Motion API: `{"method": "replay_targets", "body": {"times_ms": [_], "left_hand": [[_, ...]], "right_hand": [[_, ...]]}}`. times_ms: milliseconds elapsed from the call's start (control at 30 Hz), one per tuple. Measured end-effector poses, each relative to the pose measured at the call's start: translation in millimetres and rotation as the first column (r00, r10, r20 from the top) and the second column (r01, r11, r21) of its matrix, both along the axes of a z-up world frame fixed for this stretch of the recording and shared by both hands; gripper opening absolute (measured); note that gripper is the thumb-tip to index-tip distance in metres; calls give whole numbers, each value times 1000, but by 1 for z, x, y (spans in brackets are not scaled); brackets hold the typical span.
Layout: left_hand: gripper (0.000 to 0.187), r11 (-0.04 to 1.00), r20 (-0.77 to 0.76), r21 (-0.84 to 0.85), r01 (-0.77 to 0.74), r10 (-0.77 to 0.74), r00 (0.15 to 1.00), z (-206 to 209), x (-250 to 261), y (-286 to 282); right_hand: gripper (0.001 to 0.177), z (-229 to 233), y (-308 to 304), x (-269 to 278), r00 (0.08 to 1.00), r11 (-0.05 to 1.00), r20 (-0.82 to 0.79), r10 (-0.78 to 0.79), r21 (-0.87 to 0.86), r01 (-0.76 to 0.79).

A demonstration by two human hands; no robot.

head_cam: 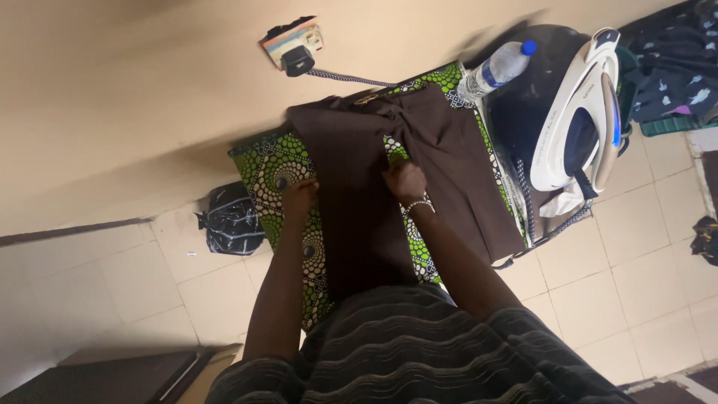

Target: The person unfolds a pair of trousers on a patterned surface and presses the fabric with an iron. They reposition the garment several times to reach different sections, smoothing the material by hand while moving the iron across the legs.

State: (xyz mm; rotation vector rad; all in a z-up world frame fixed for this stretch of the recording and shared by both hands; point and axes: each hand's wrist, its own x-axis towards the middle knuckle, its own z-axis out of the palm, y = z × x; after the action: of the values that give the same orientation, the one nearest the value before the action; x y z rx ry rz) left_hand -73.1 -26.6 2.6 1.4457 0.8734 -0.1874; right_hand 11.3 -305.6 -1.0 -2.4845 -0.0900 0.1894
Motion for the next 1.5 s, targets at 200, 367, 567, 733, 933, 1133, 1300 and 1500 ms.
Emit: {"method": "replay_targets", "body": {"times_ms": [200, 367, 567, 733, 933, 1133, 1300, 1500], "left_hand": [[23, 995, -22, -95, -23, 21, 1000, -23, -2, 12], [25, 999, -2, -31, -21, 21, 1000, 3, -1, 16], [24, 996, -42, -52, -74, 72, 997, -1, -1, 17], [22, 994, -58, -50, -93, 90, 994, 14, 0, 13], [33, 991, -47, -120, -63, 58, 997, -37, 3, 22], [43, 988, -94, -153, -19, 5, 996, -36, 16, 15], [63, 964, -172, 124, 235, -212, 962, -3, 30, 6], [42, 873, -112, 286, 394, -378, 919, -84, 42, 24]], "right_hand": [[23, -12, -3, 10, 1000, 997, -26, -11, -75, 9], [21, 16, -8, 15, 961, 993, -270, -58, 85, 84], [23, 25, -18, 14, 986, 965, -151, -70, 240, 105], [19, -10, -26, 13, 981, 867, -187, -52, 479, 137], [18, 11, -14, 11, 942, 855, -315, -117, 450, 256], [25, -10, -7, 16, 917, 814, -383, -111, 495, 305], [40, 11, 8, 25, 964, 934, -193, -185, 270, 233], [37, -10, 14, 39, 923, 964, -371, -102, 193, 184]]}}
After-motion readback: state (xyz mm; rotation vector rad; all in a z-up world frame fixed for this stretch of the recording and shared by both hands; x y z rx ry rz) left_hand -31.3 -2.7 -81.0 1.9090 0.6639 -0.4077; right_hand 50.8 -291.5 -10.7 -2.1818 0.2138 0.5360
